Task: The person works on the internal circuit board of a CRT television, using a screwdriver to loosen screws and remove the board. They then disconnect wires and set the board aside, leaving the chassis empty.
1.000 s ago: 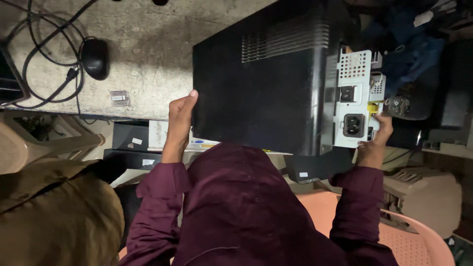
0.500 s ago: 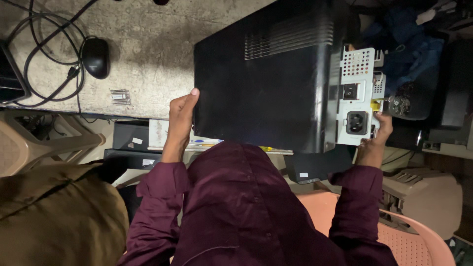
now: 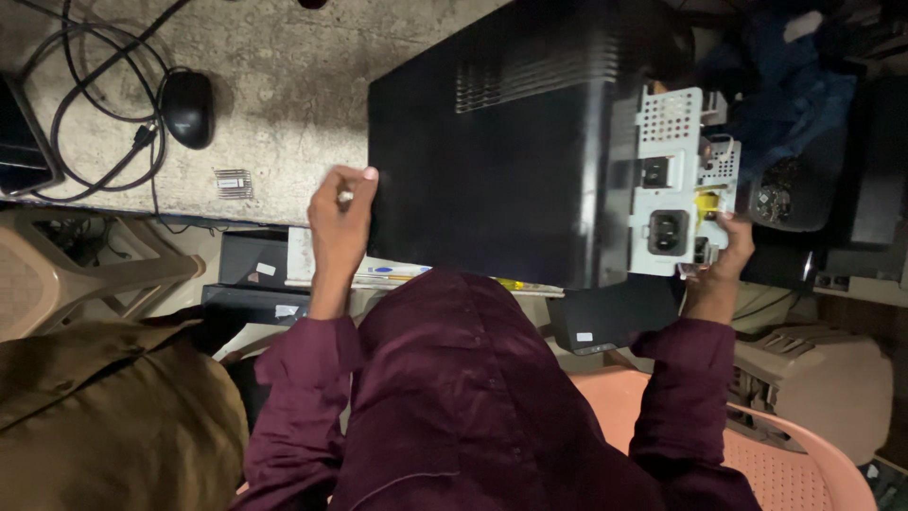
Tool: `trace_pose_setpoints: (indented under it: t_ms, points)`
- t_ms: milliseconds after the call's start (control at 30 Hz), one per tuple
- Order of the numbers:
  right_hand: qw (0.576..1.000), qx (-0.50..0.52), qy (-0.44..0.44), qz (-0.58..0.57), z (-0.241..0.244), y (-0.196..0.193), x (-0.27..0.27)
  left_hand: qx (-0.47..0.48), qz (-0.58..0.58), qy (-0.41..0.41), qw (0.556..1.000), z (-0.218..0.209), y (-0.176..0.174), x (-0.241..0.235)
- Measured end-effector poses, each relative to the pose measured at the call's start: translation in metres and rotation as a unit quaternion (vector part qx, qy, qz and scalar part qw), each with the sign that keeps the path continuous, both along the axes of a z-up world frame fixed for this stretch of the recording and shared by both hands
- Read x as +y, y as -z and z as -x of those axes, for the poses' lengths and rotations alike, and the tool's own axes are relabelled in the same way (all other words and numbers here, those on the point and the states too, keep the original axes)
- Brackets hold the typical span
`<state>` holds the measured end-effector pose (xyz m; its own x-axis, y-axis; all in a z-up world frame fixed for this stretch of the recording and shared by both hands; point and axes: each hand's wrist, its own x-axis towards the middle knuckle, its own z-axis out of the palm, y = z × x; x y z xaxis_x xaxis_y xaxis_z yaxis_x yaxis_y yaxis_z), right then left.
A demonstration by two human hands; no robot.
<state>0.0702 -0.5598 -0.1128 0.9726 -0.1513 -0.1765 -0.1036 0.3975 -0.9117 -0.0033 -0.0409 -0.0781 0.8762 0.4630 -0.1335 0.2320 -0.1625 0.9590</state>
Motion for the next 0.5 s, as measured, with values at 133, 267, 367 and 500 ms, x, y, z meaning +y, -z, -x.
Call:
trace_pose_setpoints:
  t_ms: [133, 267, 367, 500]
  points:
    - [1.000, 0.007, -0.018, 0.024, 0.004, -0.004, 0.009, -0.066, -0.130, 0.026, 0.989, 0.008, -0.053, -0.004]
    - [0.998, 0.013, -0.051, 0.043, 0.008, -0.019, 0.031, -0.144, -0.071, 0.129, 0.979, 0.015, -0.088, -0.016]
    - [0.991, 0.001, -0.088, 0.099, 0.008, -0.038, 0.053, -0.148, -0.018, 0.165, 0.975, 0.006, -0.087, -0.016]
    - [0.975, -0.077, -0.131, 0.165, 0.008, -0.059, 0.100, -0.126, 0.021, 0.157, 0.979, -0.004, -0.064, 0.005]
